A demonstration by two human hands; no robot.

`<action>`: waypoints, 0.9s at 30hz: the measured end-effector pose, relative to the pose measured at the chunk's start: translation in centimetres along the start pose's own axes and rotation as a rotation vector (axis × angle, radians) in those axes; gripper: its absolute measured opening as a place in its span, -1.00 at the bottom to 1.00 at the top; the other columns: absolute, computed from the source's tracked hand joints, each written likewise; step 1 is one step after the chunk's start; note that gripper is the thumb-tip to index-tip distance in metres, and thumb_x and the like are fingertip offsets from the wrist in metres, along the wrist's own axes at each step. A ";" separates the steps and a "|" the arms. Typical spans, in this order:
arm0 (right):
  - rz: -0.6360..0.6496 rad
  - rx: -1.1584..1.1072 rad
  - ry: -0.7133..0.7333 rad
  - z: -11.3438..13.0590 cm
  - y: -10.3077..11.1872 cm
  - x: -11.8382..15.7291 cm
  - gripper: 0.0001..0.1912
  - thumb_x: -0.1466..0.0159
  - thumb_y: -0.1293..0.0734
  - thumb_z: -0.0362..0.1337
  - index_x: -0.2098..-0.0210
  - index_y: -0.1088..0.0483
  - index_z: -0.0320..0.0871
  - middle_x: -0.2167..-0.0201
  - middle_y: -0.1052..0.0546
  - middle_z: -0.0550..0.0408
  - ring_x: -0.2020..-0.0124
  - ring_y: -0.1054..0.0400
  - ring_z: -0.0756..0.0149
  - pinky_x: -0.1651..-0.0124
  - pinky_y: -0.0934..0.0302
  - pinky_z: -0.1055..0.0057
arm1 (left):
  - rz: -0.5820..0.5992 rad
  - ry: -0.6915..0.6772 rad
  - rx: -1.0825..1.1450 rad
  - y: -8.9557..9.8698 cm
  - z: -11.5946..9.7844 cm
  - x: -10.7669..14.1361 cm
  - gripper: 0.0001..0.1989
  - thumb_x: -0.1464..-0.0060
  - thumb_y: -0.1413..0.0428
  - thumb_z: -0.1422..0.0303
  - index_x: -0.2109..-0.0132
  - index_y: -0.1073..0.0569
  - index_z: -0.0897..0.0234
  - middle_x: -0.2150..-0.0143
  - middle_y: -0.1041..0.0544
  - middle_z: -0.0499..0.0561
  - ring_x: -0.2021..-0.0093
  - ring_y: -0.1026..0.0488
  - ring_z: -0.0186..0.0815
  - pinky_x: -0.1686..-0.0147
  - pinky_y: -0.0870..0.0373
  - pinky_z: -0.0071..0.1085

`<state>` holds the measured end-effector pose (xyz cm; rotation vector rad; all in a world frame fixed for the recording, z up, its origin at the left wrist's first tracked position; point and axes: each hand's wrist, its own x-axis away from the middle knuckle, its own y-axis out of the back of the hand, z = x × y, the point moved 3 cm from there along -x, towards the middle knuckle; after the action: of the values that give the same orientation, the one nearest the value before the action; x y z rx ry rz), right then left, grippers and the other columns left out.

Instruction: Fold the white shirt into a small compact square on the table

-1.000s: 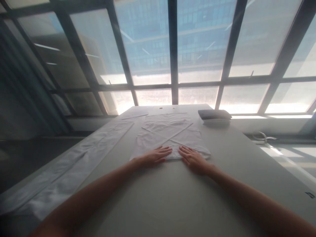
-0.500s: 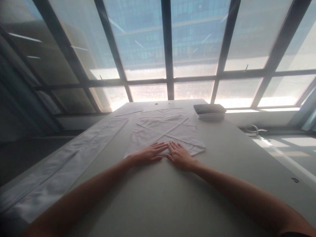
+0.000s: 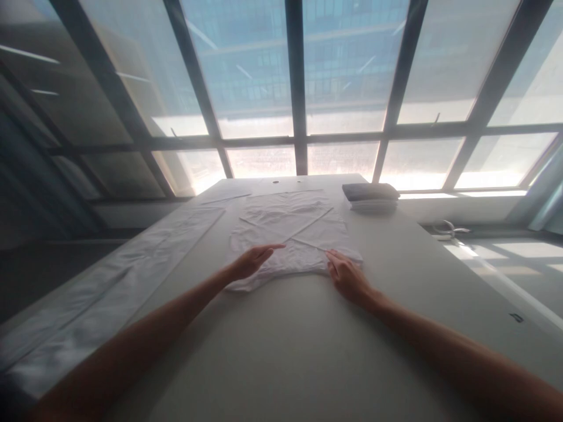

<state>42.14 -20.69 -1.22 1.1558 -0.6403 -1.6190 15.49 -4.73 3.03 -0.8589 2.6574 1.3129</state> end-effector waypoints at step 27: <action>-0.177 -0.160 -0.050 0.5 0.7 -1.3 -0.62 -0.41 -0.18 -0.16 0.11 -0.61 -0.12 0.06 -0.66 -0.10 0.04 -0.54 0.05 -0.10 -0.36 0.16 | 0.441 -0.170 -0.394 -2.5 0.7 0.7 -0.37 -0.48 0.22 -0.01 -0.55 0.01 0.04 -0.59 0.08 0.02 -0.57 0.17 -0.09 -0.51 0.25 -0.09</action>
<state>42.00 -19.77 0.06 1.0816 -0.4407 -1.8194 16.01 -5.76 0.58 -0.1567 2.5797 1.9490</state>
